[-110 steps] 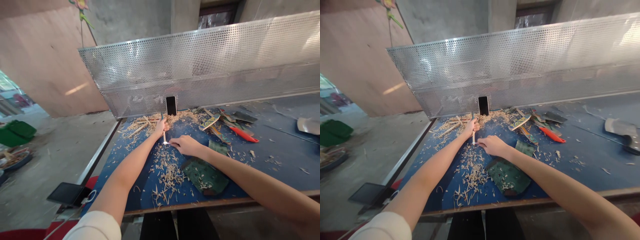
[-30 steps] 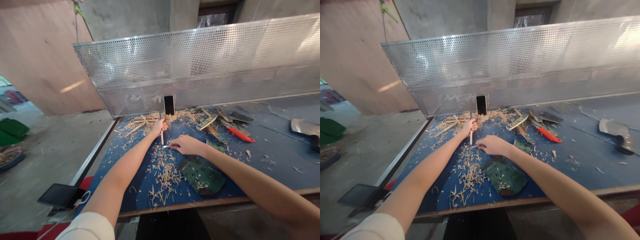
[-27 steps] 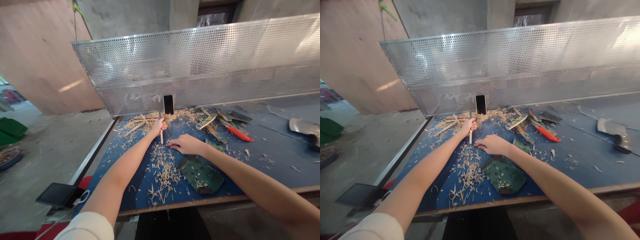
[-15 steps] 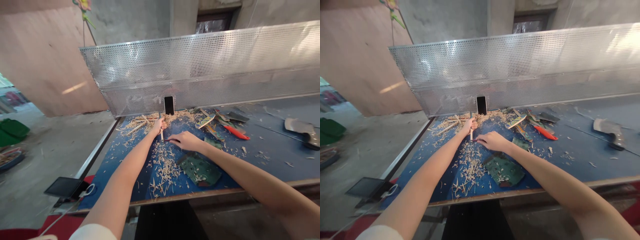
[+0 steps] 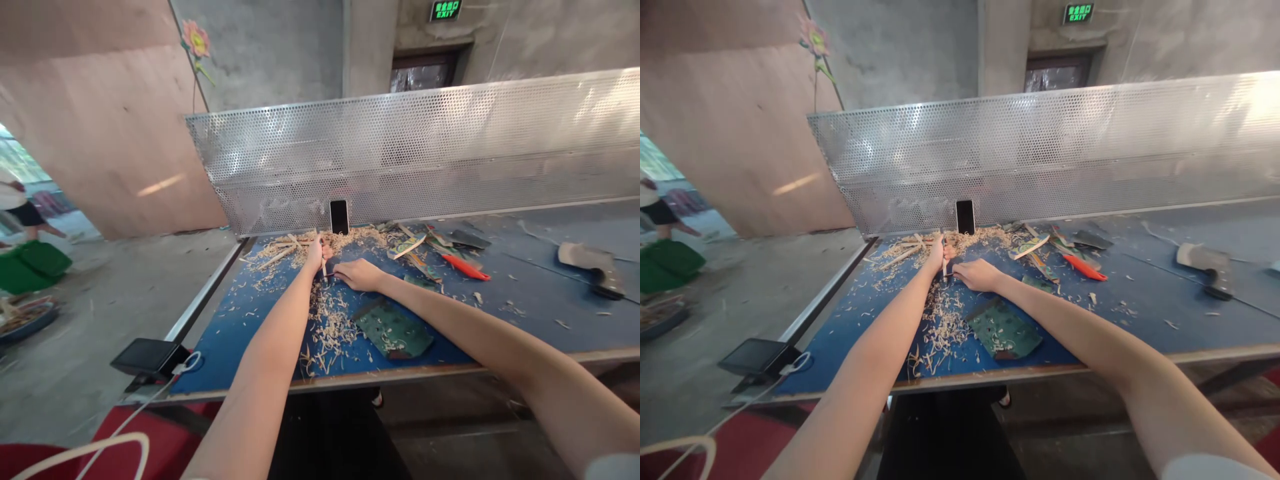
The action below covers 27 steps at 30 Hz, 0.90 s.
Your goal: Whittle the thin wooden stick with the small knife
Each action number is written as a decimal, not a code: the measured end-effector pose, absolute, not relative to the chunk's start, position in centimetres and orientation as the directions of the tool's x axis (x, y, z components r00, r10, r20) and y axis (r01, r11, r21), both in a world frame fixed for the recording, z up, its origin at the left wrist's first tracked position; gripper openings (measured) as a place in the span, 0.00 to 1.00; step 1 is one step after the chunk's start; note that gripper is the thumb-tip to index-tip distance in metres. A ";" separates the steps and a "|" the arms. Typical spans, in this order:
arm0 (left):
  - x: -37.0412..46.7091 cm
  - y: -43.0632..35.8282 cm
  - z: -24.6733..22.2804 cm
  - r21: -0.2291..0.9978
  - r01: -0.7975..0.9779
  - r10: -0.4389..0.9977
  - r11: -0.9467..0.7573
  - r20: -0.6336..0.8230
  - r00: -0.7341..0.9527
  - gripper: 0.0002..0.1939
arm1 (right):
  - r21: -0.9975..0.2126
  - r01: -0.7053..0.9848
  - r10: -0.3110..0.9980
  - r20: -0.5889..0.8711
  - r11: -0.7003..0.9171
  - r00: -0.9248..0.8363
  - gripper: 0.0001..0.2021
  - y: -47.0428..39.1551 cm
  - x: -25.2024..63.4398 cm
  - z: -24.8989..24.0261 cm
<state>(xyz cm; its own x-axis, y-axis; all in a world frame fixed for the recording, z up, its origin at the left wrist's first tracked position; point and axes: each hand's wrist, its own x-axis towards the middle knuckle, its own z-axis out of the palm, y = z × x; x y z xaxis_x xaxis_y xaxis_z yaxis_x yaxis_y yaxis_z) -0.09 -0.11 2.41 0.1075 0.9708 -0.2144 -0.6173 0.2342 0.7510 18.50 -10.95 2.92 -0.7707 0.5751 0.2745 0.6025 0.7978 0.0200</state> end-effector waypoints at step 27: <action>0.3 0.7 1.2 0.862 -0.501 0.993 0.076 -0.112 -0.043 0.27 | -0.223 0.741 0.769 0.285 0.634 -0.572 0.15 -11.5 18.5 1.9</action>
